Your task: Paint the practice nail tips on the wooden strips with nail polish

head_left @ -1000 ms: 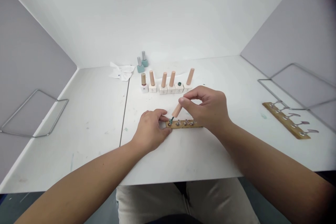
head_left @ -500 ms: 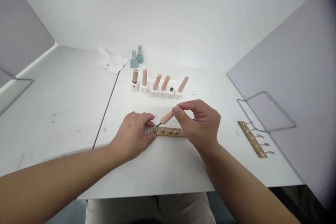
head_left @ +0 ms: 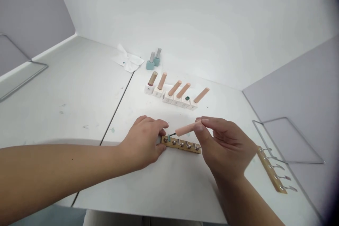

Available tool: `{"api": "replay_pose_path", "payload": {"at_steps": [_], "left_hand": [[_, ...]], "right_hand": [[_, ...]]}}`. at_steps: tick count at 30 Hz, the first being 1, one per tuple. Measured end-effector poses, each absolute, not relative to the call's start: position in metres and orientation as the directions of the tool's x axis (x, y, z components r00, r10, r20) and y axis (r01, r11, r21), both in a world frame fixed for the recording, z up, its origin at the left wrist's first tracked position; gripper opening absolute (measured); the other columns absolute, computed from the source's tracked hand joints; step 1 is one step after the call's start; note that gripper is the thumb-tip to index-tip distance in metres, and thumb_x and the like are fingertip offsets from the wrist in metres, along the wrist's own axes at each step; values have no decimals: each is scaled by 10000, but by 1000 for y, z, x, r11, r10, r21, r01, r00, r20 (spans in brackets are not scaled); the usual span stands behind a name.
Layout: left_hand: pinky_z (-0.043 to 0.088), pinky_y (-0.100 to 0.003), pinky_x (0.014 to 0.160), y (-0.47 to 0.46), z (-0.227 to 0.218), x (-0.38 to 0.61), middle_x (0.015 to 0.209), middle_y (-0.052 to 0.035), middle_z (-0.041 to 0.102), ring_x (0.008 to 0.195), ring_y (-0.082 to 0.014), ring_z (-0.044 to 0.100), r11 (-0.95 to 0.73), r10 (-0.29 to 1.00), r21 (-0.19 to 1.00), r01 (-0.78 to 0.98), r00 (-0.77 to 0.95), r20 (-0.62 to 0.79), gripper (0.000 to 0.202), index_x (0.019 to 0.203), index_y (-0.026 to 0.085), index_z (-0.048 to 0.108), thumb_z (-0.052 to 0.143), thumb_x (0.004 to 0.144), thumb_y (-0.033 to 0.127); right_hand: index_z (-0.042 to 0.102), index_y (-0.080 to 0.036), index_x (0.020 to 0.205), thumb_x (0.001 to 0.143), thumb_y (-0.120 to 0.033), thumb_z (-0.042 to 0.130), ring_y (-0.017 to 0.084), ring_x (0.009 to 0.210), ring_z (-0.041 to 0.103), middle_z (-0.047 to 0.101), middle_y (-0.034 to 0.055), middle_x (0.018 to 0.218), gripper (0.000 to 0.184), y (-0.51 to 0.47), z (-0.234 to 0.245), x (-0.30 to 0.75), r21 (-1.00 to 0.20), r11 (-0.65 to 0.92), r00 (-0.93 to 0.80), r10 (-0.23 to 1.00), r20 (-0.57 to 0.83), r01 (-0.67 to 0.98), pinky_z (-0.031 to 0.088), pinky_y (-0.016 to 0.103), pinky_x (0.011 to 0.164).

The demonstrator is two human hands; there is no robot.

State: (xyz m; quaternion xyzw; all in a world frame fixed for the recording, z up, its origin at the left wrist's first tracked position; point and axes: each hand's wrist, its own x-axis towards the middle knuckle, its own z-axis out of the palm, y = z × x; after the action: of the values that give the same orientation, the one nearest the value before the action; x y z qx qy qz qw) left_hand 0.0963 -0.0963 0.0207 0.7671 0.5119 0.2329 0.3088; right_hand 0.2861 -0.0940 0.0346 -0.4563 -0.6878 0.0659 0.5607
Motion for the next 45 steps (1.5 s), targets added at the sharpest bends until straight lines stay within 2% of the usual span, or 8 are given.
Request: {"api": "replay_pose_path", "payload": {"at_steps": [11,17,27,35,38,45], "left_hand": [[416,-422,932,-98,20,95,946,-6,710,979,-246,591,-333,913,692,641,403,66,413,1106,196,558,671,710,157],[410,-418,936,-97,19,95,950,-5,709,963,-244,607,-352,910,685,638,404,91,409,1089,221,559,672,701,160],[432,-396,901,-98,19,95,946,2,708,961,-237,595,-341,913,687,641,400,80,413,1106,209,557,652,710,143],[417,-411,933,-98,21,96,953,-1,710,971,-242,608,-335,916,680,653,394,72,419,1102,215,558,655,702,138],[416,-405,937,-98,22,96,952,-4,713,974,-243,609,-339,915,673,657,396,75,412,1099,210,560,660,704,145],[427,-412,923,-98,22,95,975,-12,712,982,-243,604,-360,906,664,655,414,83,399,1114,185,545,637,727,148]], "right_hand": [[678,-265,864,656,-86,731,187,717,680,695,-16,747,279,-98,35,288,-599,581,51,693,719,550,573,368,659],[676,-280,877,677,-141,736,188,689,673,703,-9,766,252,-97,34,285,-522,595,53,627,777,611,567,367,609],[678,-245,897,662,-74,729,194,711,681,703,8,786,295,-95,35,284,-522,648,60,595,802,554,572,387,661],[660,-320,934,666,-69,714,199,711,679,680,-33,702,371,-96,34,285,-467,690,-73,598,798,553,583,414,659],[672,-305,909,640,-57,734,200,730,675,686,-14,756,371,-98,34,286,-482,693,-79,609,789,536,585,417,675],[688,-261,881,620,-30,737,184,692,669,681,-19,713,351,-98,36,287,-461,739,-112,579,808,491,583,382,634]]}}
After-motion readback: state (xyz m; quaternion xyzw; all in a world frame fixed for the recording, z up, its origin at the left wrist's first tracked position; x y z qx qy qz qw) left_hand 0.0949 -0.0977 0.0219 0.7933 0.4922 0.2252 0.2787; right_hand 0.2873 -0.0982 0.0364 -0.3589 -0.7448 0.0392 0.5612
